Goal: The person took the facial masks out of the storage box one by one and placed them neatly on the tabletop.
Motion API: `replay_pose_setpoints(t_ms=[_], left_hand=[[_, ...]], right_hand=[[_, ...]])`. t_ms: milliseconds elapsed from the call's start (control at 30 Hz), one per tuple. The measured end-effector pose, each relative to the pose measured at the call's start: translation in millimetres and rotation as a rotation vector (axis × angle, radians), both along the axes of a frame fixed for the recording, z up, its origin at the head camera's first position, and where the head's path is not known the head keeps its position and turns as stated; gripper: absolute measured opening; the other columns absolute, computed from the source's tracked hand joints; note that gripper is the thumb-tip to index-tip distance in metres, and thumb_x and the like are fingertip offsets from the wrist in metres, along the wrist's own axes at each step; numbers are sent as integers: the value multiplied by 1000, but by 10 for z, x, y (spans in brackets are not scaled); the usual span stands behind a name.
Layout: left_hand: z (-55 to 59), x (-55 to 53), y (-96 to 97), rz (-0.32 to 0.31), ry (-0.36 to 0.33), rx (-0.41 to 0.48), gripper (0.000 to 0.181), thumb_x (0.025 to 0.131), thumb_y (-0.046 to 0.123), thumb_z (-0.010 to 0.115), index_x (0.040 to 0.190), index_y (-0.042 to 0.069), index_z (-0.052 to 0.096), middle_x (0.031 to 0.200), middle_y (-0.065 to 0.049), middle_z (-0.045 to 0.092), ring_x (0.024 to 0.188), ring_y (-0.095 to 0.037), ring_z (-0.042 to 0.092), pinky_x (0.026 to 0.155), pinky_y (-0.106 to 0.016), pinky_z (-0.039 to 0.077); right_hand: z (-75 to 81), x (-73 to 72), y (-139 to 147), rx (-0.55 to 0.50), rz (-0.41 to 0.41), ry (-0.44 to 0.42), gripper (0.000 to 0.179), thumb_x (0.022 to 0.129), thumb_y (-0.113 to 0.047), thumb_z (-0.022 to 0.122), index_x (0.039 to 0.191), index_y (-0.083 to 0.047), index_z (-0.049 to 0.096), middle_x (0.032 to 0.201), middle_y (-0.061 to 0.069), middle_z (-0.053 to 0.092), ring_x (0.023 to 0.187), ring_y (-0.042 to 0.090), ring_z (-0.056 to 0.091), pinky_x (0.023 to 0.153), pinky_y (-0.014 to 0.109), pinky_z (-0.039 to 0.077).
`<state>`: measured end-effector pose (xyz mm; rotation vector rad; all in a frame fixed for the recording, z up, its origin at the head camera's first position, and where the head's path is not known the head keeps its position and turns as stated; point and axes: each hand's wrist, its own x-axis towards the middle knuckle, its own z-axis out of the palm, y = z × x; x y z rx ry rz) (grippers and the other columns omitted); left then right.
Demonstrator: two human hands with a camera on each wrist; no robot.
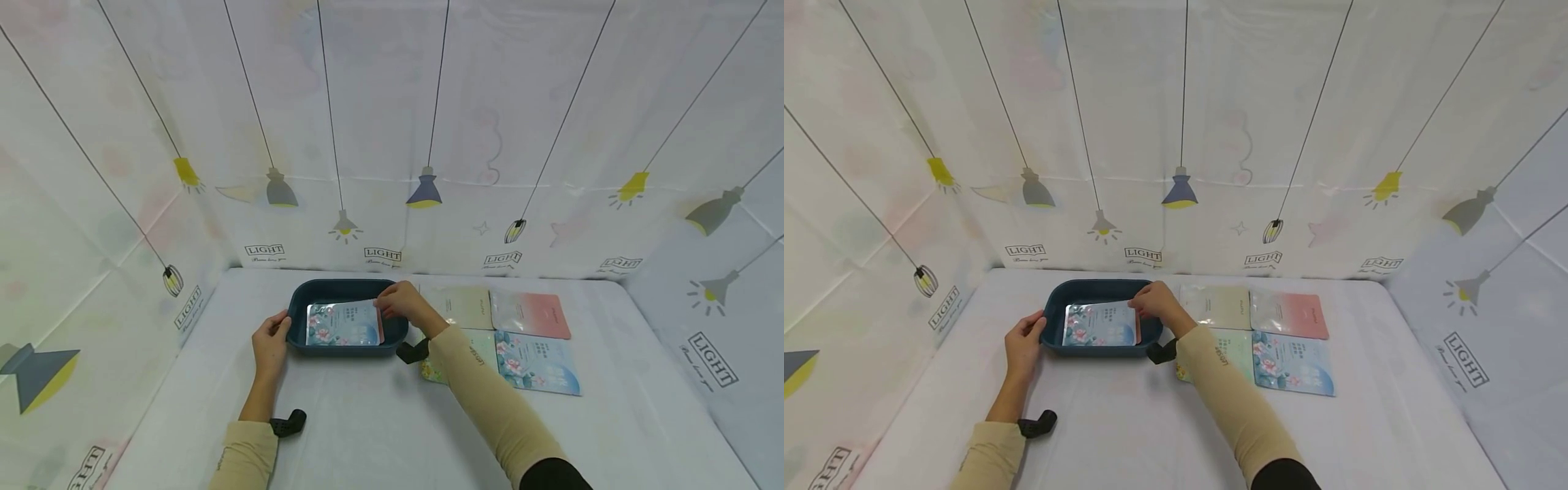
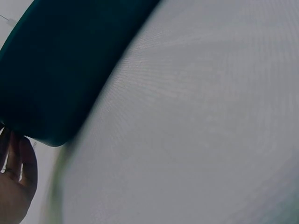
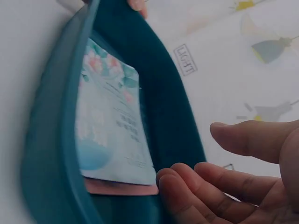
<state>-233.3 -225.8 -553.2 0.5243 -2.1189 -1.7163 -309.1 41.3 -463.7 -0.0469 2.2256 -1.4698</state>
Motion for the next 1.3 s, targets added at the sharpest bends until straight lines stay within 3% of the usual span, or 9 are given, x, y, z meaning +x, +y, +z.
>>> replay_pose_setpoints(t_ms=[200,367,433,533,733,933,1067,1300], left_hand=[[5,0,11,0,-4,16,32,89,31,56,112,10,61,115,-6,62,92,-5,52,70,-3,41],[16,5,25,4,12,23,30,89,28,57,111,8,62,113,-8,63,89,-5,53,69,-3,42],[21,6,27,6,13,18,30,88,28,57,111,8,62,112,-8,63,89,-5,53,68,-4,42],[19,1,24,7,15,12,30,89,29,57,111,9,62,112,-7,63,89,-3,53,69,-4,42],[15,-9,13,-2,21,11,31,89,29,56,112,9,62,115,-7,62,90,-3,53,70,-3,42],[20,3,14,2,16,15,29,89,26,56,112,8,62,114,-7,63,90,-4,52,70,-3,41],[26,9,15,-5,12,3,30,90,26,55,113,8,61,114,-7,62,90,-4,52,70,-3,40],[23,13,5,-11,16,1,32,90,28,55,114,8,61,116,-8,62,91,-4,52,70,-3,40]], right_hand=[[-129,58,-166,103,45,16,30,79,-15,67,104,2,62,94,11,64,78,24,64,78,39,53],[-171,118,-278,437,125,196,17,76,-16,69,79,0,64,68,5,61,55,15,53,53,28,47],[-182,137,-321,556,160,235,18,76,-17,69,78,0,64,62,7,62,53,19,57,45,25,39],[-201,154,-373,618,174,214,22,78,-17,68,87,2,64,64,12,67,61,25,66,39,23,37],[-248,139,-420,598,122,165,24,78,-14,67,94,4,63,64,12,67,60,25,67,38,24,42],[-340,77,-426,408,-8,94,18,73,-7,69,87,2,63,67,9,62,58,24,66,53,32,54],[-371,53,-425,272,-109,44,15,72,-5,70,84,1,62,66,9,61,54,20,62,51,31,53],[-325,109,-475,141,-144,62,19,72,-1,67,90,2,66,74,11,65,55,16,59,49,27,50]])
